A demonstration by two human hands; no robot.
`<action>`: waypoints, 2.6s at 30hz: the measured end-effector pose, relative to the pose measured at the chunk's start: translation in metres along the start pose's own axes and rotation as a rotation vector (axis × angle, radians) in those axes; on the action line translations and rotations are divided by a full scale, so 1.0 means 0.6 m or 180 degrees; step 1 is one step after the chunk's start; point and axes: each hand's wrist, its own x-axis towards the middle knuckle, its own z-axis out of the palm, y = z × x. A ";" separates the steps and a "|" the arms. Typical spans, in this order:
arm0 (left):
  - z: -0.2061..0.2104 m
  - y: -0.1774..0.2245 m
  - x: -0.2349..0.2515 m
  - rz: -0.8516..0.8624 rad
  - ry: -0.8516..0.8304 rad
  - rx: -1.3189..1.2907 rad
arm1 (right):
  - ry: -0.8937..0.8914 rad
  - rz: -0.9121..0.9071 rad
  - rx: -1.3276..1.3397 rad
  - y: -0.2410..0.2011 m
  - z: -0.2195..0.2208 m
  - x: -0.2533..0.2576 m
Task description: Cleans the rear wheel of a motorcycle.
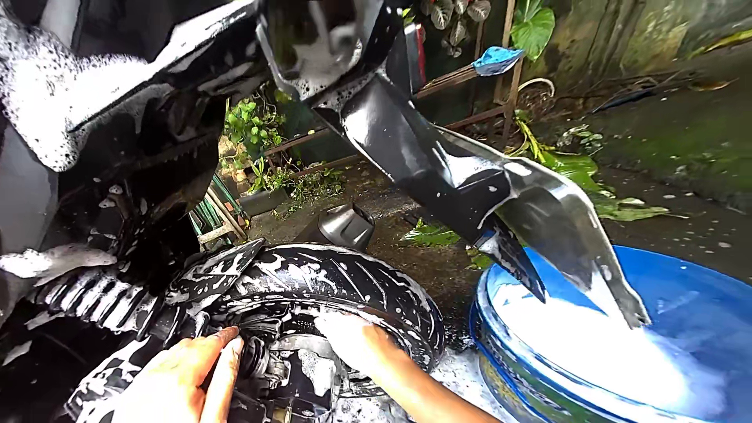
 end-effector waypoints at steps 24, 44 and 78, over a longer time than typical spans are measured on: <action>0.009 -0.008 0.002 -0.0071 0.0248 -0.0085 | 0.1285 -0.0421 0.1353 -0.011 0.145 -0.122; 0.008 -0.008 -0.001 -0.0002 0.0129 0.0025 | 0.0637 -0.2217 -0.0084 -0.061 0.046 0.021; 0.021 -0.006 0.002 -0.0035 0.0412 0.0050 | 0.1060 -0.0447 -0.0748 -0.050 0.017 -0.007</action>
